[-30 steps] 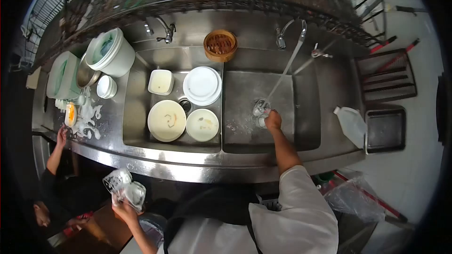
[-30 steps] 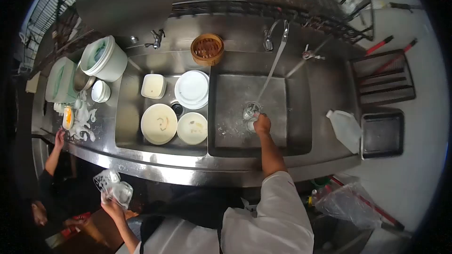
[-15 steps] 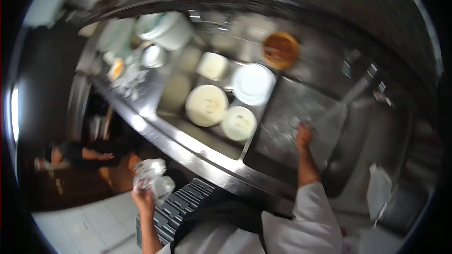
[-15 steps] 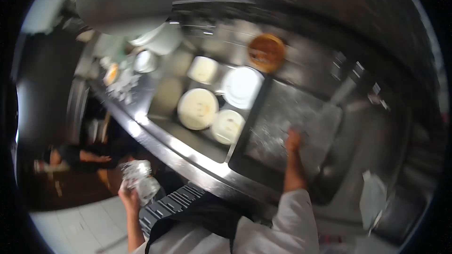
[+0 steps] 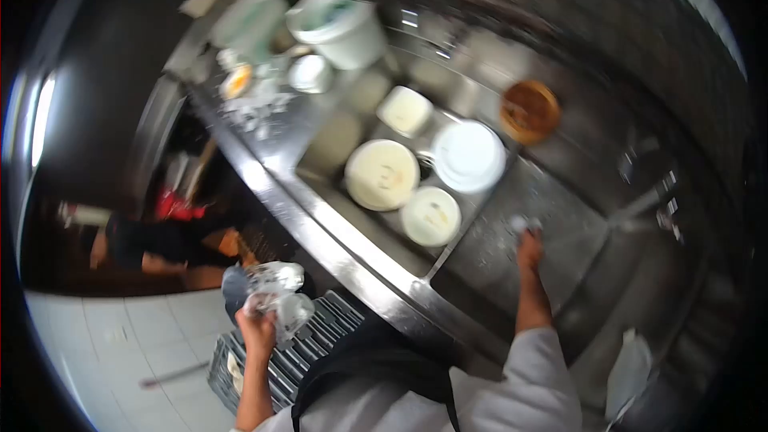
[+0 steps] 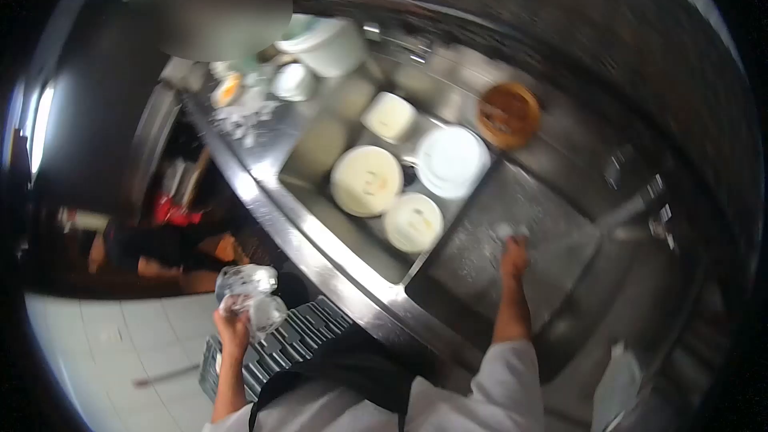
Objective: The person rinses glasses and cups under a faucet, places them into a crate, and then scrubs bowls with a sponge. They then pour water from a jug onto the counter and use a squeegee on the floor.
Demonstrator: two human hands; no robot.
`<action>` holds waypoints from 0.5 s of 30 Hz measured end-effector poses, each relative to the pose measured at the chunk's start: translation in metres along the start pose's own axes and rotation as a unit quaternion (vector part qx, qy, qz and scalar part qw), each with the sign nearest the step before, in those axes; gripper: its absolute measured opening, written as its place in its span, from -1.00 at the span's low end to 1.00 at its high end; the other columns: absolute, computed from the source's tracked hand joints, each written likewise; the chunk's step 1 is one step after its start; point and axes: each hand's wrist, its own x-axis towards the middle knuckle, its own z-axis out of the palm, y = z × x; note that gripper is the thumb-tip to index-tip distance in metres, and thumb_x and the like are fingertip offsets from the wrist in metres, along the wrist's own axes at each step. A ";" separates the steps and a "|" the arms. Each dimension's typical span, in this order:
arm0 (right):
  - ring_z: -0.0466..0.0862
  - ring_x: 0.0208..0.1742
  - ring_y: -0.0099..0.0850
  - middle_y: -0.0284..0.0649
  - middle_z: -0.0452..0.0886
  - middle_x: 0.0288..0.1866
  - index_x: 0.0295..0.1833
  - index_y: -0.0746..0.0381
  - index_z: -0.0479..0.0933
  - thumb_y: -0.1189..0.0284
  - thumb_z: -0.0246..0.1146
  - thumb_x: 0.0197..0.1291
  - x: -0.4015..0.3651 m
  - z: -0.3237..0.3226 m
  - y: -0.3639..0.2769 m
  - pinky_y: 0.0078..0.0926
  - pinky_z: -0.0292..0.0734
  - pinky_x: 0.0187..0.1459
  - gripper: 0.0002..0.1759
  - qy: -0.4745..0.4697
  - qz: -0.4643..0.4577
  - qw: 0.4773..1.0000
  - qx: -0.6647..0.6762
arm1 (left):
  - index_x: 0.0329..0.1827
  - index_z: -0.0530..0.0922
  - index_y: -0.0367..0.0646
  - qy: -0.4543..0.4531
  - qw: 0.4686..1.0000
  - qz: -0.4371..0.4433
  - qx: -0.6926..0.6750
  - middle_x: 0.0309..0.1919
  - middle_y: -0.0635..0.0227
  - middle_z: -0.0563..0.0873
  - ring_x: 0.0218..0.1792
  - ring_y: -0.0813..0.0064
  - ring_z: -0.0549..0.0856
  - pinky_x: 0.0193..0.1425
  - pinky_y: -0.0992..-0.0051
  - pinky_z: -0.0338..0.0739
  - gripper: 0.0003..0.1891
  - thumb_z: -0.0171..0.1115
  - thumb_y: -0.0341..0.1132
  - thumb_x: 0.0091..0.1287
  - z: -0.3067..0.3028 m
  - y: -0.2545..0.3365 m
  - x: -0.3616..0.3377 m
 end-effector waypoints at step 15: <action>0.68 0.04 0.01 -0.01 0.36 0.34 0.02 0.08 0.58 0.58 0.33 0.05 -0.007 -0.025 -0.032 -0.12 0.65 0.06 -0.63 -0.121 -0.074 0.989 -0.035 | -0.14 0.65 -0.38 -0.019 0.998 0.059 -0.002 -0.25 0.25 0.76 -0.18 0.48 0.71 0.00 0.43 0.57 -0.81 0.22 -0.66 0.19 0.019 0.000 0.003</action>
